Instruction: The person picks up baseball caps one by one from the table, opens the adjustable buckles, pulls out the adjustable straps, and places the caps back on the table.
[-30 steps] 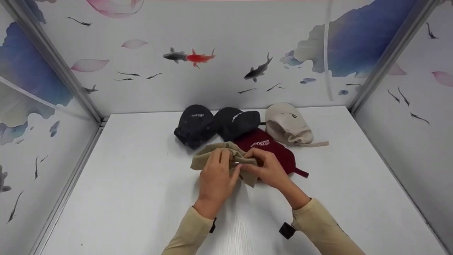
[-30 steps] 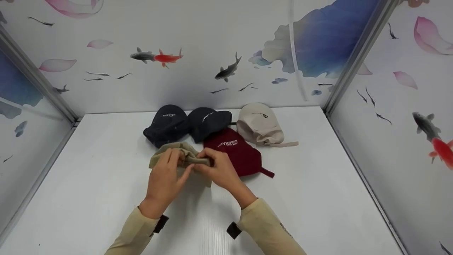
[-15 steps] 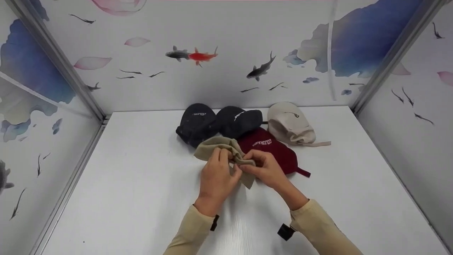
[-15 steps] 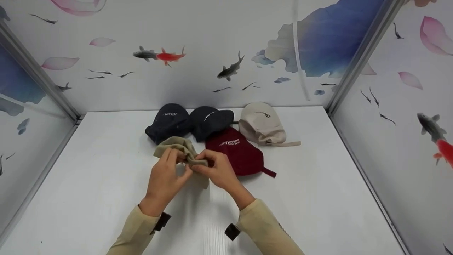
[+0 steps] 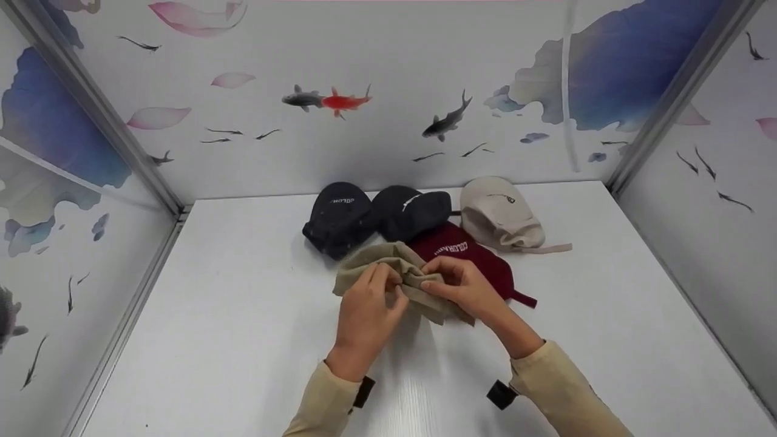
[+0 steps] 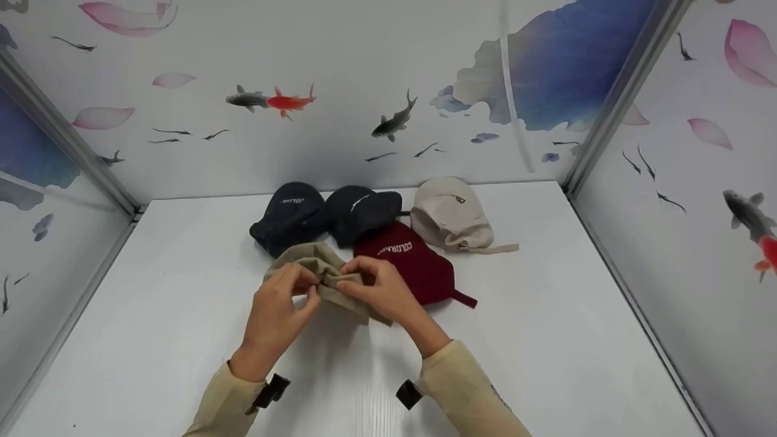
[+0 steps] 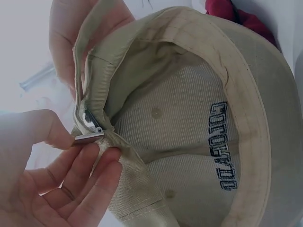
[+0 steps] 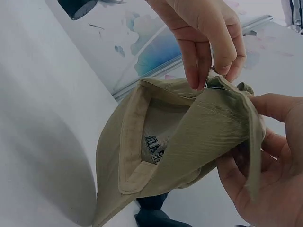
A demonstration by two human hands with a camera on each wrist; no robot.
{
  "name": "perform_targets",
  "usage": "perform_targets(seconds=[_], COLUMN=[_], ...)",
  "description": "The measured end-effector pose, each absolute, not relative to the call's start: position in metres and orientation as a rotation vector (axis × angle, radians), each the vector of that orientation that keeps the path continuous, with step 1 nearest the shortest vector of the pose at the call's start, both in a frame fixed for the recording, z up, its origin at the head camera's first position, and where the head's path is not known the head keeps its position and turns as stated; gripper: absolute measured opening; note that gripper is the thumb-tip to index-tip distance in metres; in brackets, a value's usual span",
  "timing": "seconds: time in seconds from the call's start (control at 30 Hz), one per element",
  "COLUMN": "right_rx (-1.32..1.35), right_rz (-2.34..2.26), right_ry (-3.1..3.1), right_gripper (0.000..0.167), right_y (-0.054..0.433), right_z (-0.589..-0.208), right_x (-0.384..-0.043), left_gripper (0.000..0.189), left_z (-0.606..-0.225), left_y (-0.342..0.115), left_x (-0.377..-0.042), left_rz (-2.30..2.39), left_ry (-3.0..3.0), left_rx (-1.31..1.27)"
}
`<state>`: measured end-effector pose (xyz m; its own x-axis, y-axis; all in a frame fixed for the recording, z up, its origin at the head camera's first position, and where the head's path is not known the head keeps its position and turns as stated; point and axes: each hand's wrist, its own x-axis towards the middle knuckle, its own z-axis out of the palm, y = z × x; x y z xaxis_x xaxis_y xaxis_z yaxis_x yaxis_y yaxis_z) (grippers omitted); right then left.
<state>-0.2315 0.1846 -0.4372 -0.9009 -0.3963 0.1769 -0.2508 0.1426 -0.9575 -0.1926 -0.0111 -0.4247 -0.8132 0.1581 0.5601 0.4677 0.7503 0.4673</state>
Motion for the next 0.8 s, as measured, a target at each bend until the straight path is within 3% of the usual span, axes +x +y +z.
perform_targets(seconds=[0.2, 0.43, 0.8], right_rx=[-0.655, -0.605, -0.58], right_rz=[-1.806, -1.836, -1.954], right_ry=[2.403, 2.558, 2.372], right_gripper=[0.023, 0.015, 0.017], right_y=[0.179, 0.168, 0.165], right_z=[-0.434, -0.439, -0.437], right_x=[-0.224, -0.225, -0.228], left_gripper=[0.014, 0.01, 0.027], left_z=[-0.425, -0.43, -0.436], left_y=[-0.008, -0.012, -0.018], left_x=[-0.19, -0.191, -0.196], left_rz=[-0.877, -0.962, -1.02], left_ry=[-2.446, -2.409, -2.458], left_rx=[-0.472, -0.508, -0.432])
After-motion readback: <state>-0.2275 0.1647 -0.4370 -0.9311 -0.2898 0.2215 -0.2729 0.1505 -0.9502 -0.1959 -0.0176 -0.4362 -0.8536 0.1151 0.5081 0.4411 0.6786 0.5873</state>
